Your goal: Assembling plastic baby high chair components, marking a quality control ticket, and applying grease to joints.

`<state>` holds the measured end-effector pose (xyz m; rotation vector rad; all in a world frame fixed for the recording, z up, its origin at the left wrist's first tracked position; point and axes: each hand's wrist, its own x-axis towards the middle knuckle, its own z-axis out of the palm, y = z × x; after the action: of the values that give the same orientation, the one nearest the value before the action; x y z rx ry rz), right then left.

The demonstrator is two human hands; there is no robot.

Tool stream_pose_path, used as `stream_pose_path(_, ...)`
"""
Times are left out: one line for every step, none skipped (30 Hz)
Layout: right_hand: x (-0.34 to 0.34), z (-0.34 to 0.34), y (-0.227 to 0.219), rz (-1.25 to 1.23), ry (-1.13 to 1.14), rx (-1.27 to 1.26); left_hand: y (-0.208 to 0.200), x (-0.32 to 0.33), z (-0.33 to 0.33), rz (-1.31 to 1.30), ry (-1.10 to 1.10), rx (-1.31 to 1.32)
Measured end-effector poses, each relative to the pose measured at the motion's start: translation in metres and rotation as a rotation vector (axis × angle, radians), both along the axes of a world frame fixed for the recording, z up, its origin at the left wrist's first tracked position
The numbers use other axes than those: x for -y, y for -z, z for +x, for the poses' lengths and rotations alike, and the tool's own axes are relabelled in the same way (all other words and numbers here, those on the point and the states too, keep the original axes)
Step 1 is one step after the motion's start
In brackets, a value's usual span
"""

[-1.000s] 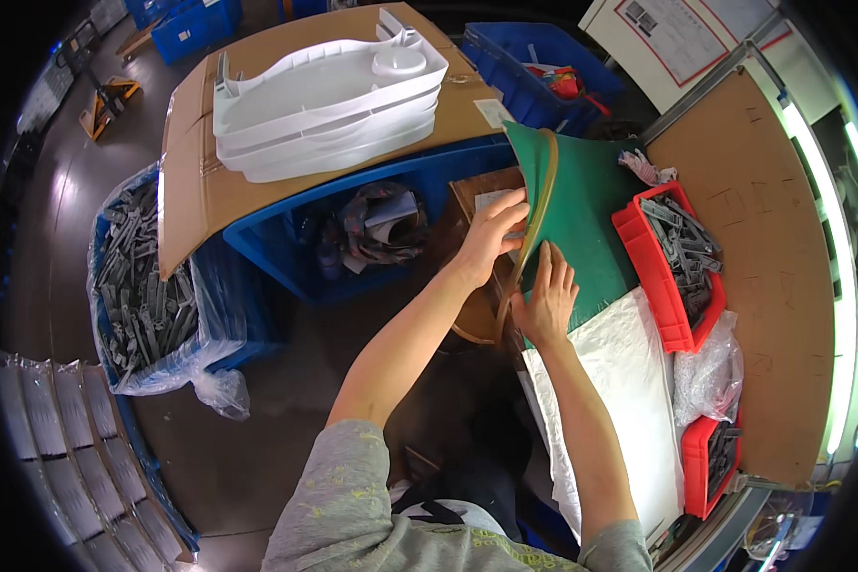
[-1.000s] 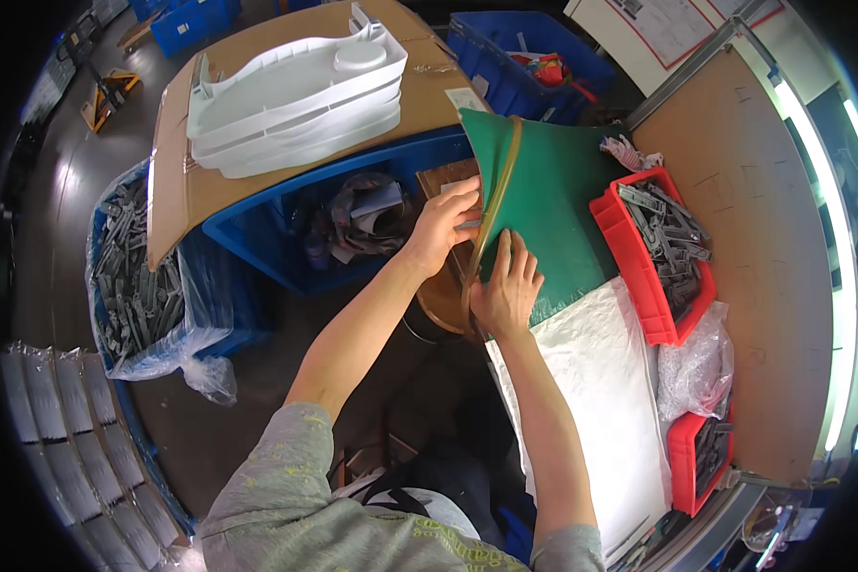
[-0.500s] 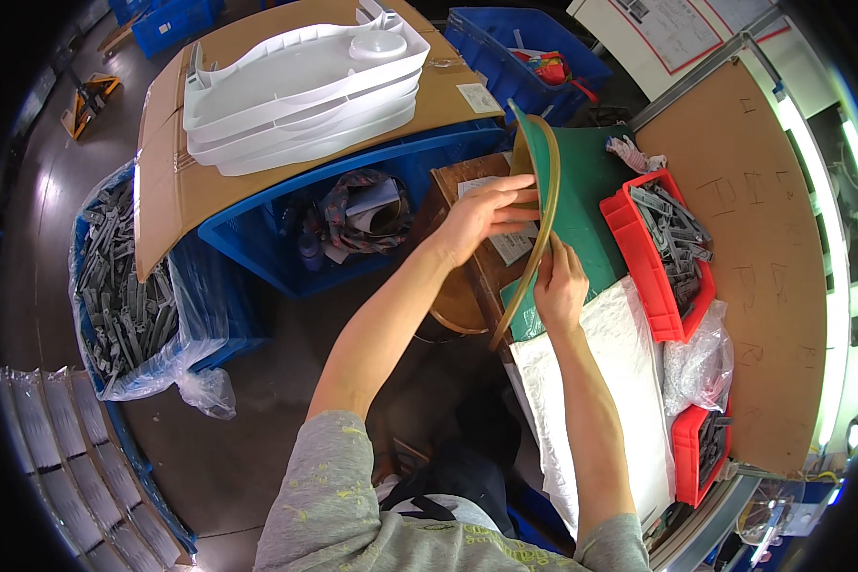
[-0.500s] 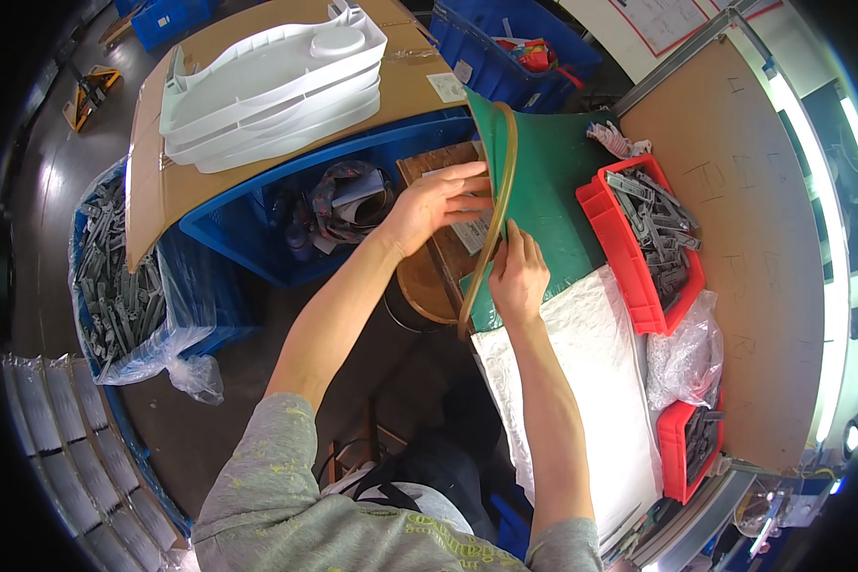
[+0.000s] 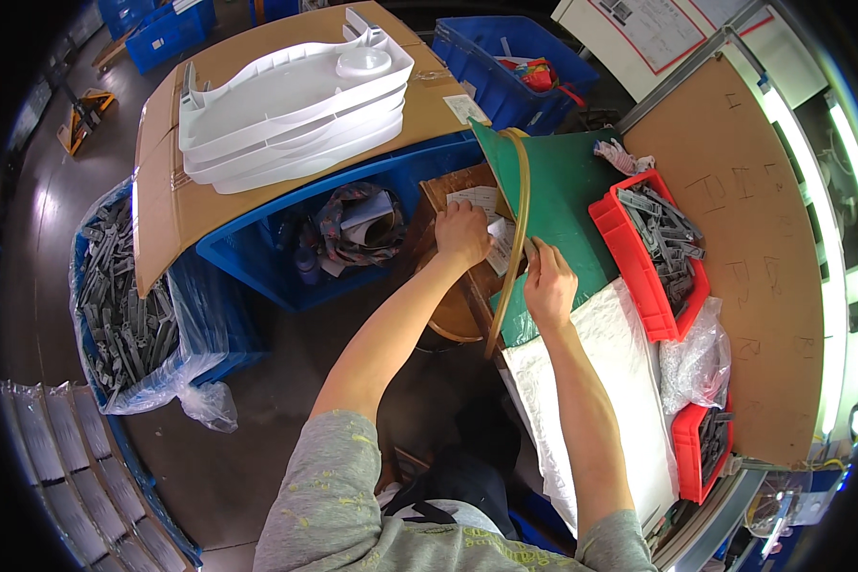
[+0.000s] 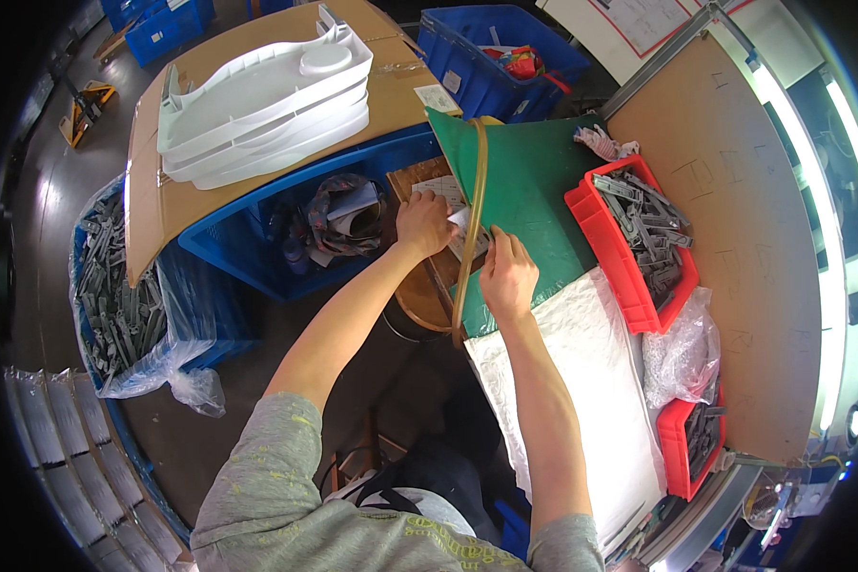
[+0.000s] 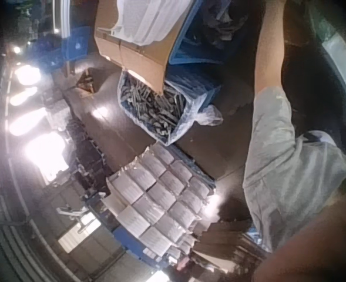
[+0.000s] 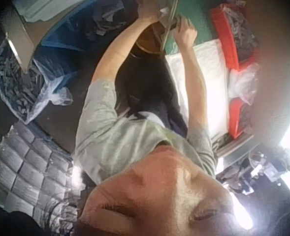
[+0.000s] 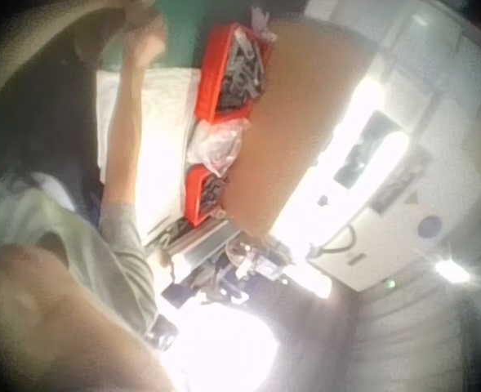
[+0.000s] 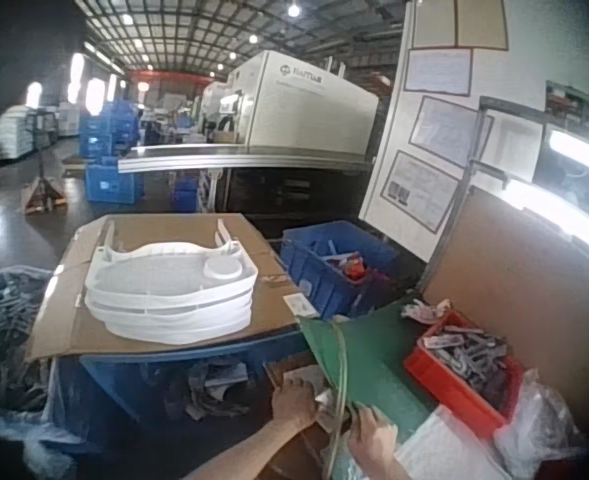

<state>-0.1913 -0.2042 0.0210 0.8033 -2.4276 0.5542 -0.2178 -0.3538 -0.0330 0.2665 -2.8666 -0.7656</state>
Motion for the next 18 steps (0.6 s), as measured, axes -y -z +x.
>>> stream_pose_path(0.0, -0.001, 0.0, -0.007, -0.003, 0.001, 0.002, 0.001, 0.0, -0.004, 0.002, -0.004)
stream_pose_path(0.0, -0.002, 0.0, -0.016, -0.007, 0.002, 0.005, 0.005, 0.003, 0.108, 0.016, -0.09)
stream_pose_path(0.001, -0.002, -0.002, -0.026, -0.004, 0.0, 0.007, 0.01, 0.007, 0.218, 0.03, -0.175)
stream_pose_path(0.004, -0.001, -0.002, -0.03, -0.017, 0.003, 0.006, 0.018, 0.016, 0.377, -0.03, -0.186)
stream_pose_path(0.002, 0.0, -0.002, -0.031, -0.012, -0.001, 0.0, 0.024, 0.026, 0.541, -0.072, -0.198)
stream_pose_path(0.003, 0.0, -0.002, -0.046, 0.008, -0.004, -0.006, 0.034, 0.042, 0.569, -0.137, -0.311)
stream_pose_path(0.012, 0.004, 0.0, -0.052, -0.034, -0.028, 0.003, 0.055, 0.064, 0.644, -0.212, -0.422)
stream_pose_path(0.01, 0.002, 0.004, -0.04, -0.039, -0.058, -0.011, 0.061, 0.082, 0.871, -0.38, -0.361)
stream_pose_path(0.012, 0.005, 0.006, 0.004, -0.031, -0.028, -0.016, 0.069, 0.102, 1.061, -0.494, -0.492)
stream_pose_path(0.009, 0.005, 0.01, -0.002, 0.021, -0.029, -0.022, 0.068, 0.114, 1.228, -0.588, -0.572)
stream_pose_path(0.012, 0.009, 0.013, 0.06, 0.006, 0.016, -0.03, 0.068, 0.132, 1.34, -0.587, -0.661)
stream_pose_path(0.015, 0.016, 0.015, 0.118, -0.021, 0.065, -0.041, 0.067, 0.151, 1.42, -0.533, -0.684)
stream_pose_path(0.011, 0.021, 0.018, 0.103, 0.011, 0.07, -0.052, 0.057, 0.159, 1.454, -0.494, -0.682)
stream_pose_path(0.003, 0.027, 0.021, 0.167, -0.039, 0.08, -0.061, 0.042, 0.162, 1.497, -0.443, -0.671)
stream_pose_path(-0.007, 0.034, 0.025, 0.233, -0.08, 0.092, -0.071, 0.02, 0.163, 1.445, -0.39, -0.612)
stream_pose_path(-0.019, 0.04, 0.03, 0.22, -0.004, 0.092, -0.077, -0.003, 0.162, 1.397, -0.316, -0.549)
stream_pose_path(-0.031, 0.049, 0.031, 0.108, -0.077, 0.326, -0.08, -0.019, 0.167, 1.318, -0.157, -0.504)
stream_pose_path(-0.044, 0.061, 0.032, -0.024, -0.141, 0.55, -0.078, -0.033, 0.171, 1.339, -0.068, -0.446)
